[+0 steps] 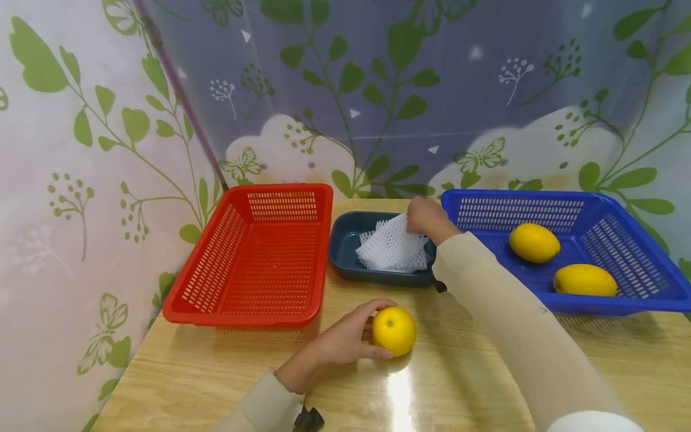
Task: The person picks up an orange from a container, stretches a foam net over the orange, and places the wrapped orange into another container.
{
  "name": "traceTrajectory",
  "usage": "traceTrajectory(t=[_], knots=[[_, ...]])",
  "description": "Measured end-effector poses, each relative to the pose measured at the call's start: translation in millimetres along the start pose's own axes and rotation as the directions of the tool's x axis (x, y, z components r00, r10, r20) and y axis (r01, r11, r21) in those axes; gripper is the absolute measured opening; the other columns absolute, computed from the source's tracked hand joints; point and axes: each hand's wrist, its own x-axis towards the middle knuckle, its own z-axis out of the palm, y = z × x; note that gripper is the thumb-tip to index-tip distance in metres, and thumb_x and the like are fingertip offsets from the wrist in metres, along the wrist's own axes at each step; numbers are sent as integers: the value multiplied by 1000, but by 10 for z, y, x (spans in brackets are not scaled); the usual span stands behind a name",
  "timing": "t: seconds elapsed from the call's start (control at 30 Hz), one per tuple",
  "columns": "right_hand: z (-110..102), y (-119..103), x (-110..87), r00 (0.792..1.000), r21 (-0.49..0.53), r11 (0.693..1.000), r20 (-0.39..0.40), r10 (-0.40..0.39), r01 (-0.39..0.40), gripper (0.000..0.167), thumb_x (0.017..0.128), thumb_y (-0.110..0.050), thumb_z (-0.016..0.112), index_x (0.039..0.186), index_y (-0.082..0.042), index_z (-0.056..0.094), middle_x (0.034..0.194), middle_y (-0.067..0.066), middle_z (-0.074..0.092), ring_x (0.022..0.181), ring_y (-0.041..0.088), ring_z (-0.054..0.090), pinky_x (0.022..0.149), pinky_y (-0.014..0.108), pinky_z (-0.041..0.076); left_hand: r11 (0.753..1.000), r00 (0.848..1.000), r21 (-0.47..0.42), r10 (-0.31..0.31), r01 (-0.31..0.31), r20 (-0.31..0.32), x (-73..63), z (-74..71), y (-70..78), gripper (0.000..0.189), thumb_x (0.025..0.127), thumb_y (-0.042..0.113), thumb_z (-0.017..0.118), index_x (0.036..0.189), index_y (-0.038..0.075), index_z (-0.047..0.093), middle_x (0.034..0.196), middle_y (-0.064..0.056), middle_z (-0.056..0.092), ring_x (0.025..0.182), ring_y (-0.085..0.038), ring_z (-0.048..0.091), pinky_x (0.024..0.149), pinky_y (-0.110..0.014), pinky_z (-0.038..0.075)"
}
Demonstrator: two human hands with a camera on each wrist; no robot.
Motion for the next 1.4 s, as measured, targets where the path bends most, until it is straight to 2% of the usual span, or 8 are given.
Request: traceTrajectory(t=[0.1,0.3,0.57,0.87,1.0,1.17,1.23,1.4], knots=[[-41,6,-44,998,27,998,-33,-48,48,26,89,-8,63,111,4,67,116,19,64,101,33,56,85,44,48,1000,1000,7,0,0,-4,-5,4,0,77,78,6,81,142,19,40,141,-2,45,121,-20,51,94,-22,47],[-157,-7,-156,986,52,988,-83,-142,146,20,90,-9,66,104,5,67,104,19,66,90,31,58,80,43,49,999,1000,33,4,-4,-11,-14,-4,-7,76,79,9,81,142,18,40,141,-4,45,121,-21,51,95,-23,47],[-320,-31,-415,960,76,967,-158,-229,243,28,93,-9,64,117,6,64,111,23,66,98,35,62,85,47,50,1000,1000,0,-6,6,-6,-25,-6,25,71,82,11,78,142,16,41,141,-3,46,120,-24,53,95,-26,48],[-478,-184,-772,936,197,925,-208,-284,324,32,97,-13,60,123,5,59,112,21,65,102,33,61,86,46,51,999,998,11,-43,43,-35,-45,-44,11,44,103,27,49,144,13,42,142,-1,48,120,-22,52,101,-35,44],[-506,-186,-951,914,225,902,-263,-308,369,29,97,-16,60,119,3,61,108,18,66,97,31,61,85,46,51,998,994,52,-35,40,-101,-65,-21,42,42,106,32,37,142,12,45,142,-3,49,127,-21,48,108,-42,37],[-506,-163,-1108,890,262,873,-323,-323,412,23,97,-17,61,112,0,64,101,15,69,90,27,63,81,44,52,999,972,37,-27,37,-233,-108,-4,102,43,106,34,36,136,7,50,137,-9,54,116,-25,55,96,-42,47],[-497,-148,-1150,887,281,865,-333,-319,416,23,96,-18,62,111,0,65,101,15,70,89,27,63,81,44,52,1000,963,-10,-28,27,-268,-122,-4,131,42,106,35,39,133,6,52,134,-12,55,113,-26,57,92,-40,50],[-452,-77,-1245,902,366,842,-328,-280,395,27,96,-21,63,114,-1,63,104,15,69,92,28,64,82,43,52,993,945,-106,12,-49,-326,-126,-9,192,37,105,29,42,128,3,54,129,-19,56,119,-31,55,96,-42,50]])
